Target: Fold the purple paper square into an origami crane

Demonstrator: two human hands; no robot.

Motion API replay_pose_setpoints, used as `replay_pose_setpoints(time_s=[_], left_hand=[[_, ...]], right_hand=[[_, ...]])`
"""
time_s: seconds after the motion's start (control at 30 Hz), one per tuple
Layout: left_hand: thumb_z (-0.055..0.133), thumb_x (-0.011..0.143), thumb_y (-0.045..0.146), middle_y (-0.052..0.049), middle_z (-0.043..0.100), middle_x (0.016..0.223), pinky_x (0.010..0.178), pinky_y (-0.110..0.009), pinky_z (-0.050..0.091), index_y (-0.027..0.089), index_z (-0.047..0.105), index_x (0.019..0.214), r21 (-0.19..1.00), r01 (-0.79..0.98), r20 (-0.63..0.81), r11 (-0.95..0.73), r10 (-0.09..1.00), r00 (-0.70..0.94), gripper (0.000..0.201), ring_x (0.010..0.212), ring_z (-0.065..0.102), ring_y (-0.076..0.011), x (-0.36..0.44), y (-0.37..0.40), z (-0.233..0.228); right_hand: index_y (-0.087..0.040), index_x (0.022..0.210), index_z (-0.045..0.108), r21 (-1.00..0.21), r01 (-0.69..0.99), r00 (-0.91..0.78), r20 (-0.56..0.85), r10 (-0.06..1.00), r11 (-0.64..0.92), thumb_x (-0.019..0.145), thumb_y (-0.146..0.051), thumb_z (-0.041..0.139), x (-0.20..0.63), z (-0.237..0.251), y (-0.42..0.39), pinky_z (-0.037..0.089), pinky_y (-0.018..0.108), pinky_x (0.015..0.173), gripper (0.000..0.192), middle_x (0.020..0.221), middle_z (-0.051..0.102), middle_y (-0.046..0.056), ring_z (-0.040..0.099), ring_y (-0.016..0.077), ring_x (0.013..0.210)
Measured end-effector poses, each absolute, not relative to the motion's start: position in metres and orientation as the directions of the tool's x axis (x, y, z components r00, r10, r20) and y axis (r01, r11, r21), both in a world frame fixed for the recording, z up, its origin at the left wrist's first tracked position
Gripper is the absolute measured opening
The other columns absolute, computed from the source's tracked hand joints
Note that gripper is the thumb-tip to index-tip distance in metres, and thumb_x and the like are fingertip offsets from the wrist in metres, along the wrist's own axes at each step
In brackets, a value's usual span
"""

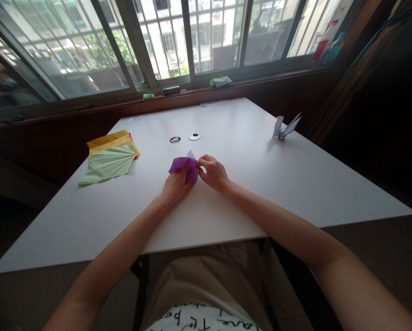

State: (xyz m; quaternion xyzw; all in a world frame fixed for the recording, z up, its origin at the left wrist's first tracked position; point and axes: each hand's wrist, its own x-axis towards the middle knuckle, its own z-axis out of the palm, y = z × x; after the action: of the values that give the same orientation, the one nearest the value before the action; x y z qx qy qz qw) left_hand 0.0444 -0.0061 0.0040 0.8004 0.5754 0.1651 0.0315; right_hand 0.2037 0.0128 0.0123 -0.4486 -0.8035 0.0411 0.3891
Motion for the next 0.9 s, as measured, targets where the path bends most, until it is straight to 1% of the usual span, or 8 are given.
replay_pose_setpoints(time_s=[0.2, 0.4, 0.57, 0.73, 0.8, 0.9], left_hand=[[0.044, 0.084, 0.032, -0.015, 0.058, 0.115, 0.085, -0.035, 0.043, 0.013, 0.022, 0.137, 0.228, 0.912, 0.222, -0.340, 0.930, 0.292, 0.061, 0.107, 0.054, -0.0250, 0.0449, -0.0066, 0.0049], [0.043, 0.084, 0.032, -0.013, 0.059, 0.115, 0.086, -0.035, 0.043, 0.014, 0.024, 0.136, 0.228, 0.910, 0.228, -0.347, 0.927, 0.297, 0.059, 0.107, 0.053, -0.0244, 0.0450, -0.0072, 0.0055], [0.042, 0.084, 0.031, -0.012, 0.059, 0.114, 0.086, -0.035, 0.043, 0.014, 0.029, 0.134, 0.228, 0.907, 0.236, -0.355, 0.924, 0.302, 0.055, 0.107, 0.053, -0.0239, 0.0450, -0.0086, 0.0072], [0.043, 0.084, 0.031, -0.012, 0.060, 0.114, 0.088, -0.036, 0.042, 0.015, 0.026, 0.135, 0.237, 0.901, 0.238, -0.364, 0.921, 0.310, 0.056, 0.107, 0.053, -0.0237, 0.0445, -0.0082, 0.0068], [0.043, 0.084, 0.031, -0.011, 0.060, 0.114, 0.088, -0.036, 0.042, 0.016, 0.027, 0.134, 0.239, 0.899, 0.242, -0.367, 0.919, 0.311, 0.055, 0.107, 0.054, -0.0236, 0.0445, -0.0083, 0.0067], [0.043, 0.084, 0.030, -0.012, 0.058, 0.117, 0.088, -0.037, 0.042, 0.015, 0.030, 0.133, 0.235, 0.899, 0.241, -0.370, 0.918, 0.315, 0.053, 0.108, 0.053, -0.0243, 0.0449, -0.0089, 0.0072]], right_hand=[[-0.021, 0.078, 0.062, -0.427, 0.684, -0.293, 0.581, 0.759, 0.591, 0.075, -0.011, 0.050, 0.2036, 0.0124, 0.0126, 0.045, 0.028, 0.068, 0.016, 0.090, 0.062, 0.004, 0.057, 0.0170, 0.080], [-0.021, 0.079, 0.062, -0.434, 0.675, -0.302, 0.575, 0.760, 0.597, 0.075, -0.011, 0.049, 0.2039, 0.0110, 0.0134, 0.045, 0.027, 0.068, 0.017, 0.091, 0.062, 0.004, 0.058, 0.0164, 0.080], [-0.020, 0.079, 0.063, -0.439, 0.667, -0.307, 0.574, 0.759, 0.602, 0.075, -0.011, 0.049, 0.2034, 0.0105, 0.0135, 0.044, 0.026, 0.067, 0.017, 0.090, 0.062, 0.004, 0.058, 0.0153, 0.078], [-0.020, 0.079, 0.063, -0.447, 0.652, -0.318, 0.573, 0.756, 0.613, 0.075, -0.011, 0.049, 0.2032, 0.0109, 0.0128, 0.044, 0.026, 0.066, 0.017, 0.090, 0.062, 0.004, 0.057, 0.0145, 0.075], [-0.020, 0.079, 0.063, -0.450, 0.644, -0.321, 0.575, 0.753, 0.618, 0.075, -0.011, 0.050, 0.2032, 0.0110, 0.0127, 0.044, 0.026, 0.066, 0.017, 0.090, 0.061, 0.004, 0.057, 0.0143, 0.074], [-0.020, 0.080, 0.063, -0.450, 0.643, -0.324, 0.575, 0.752, 0.620, 0.076, -0.011, 0.050, 0.2033, 0.0107, 0.0128, 0.044, 0.026, 0.066, 0.017, 0.090, 0.061, 0.004, 0.057, 0.0142, 0.074]])
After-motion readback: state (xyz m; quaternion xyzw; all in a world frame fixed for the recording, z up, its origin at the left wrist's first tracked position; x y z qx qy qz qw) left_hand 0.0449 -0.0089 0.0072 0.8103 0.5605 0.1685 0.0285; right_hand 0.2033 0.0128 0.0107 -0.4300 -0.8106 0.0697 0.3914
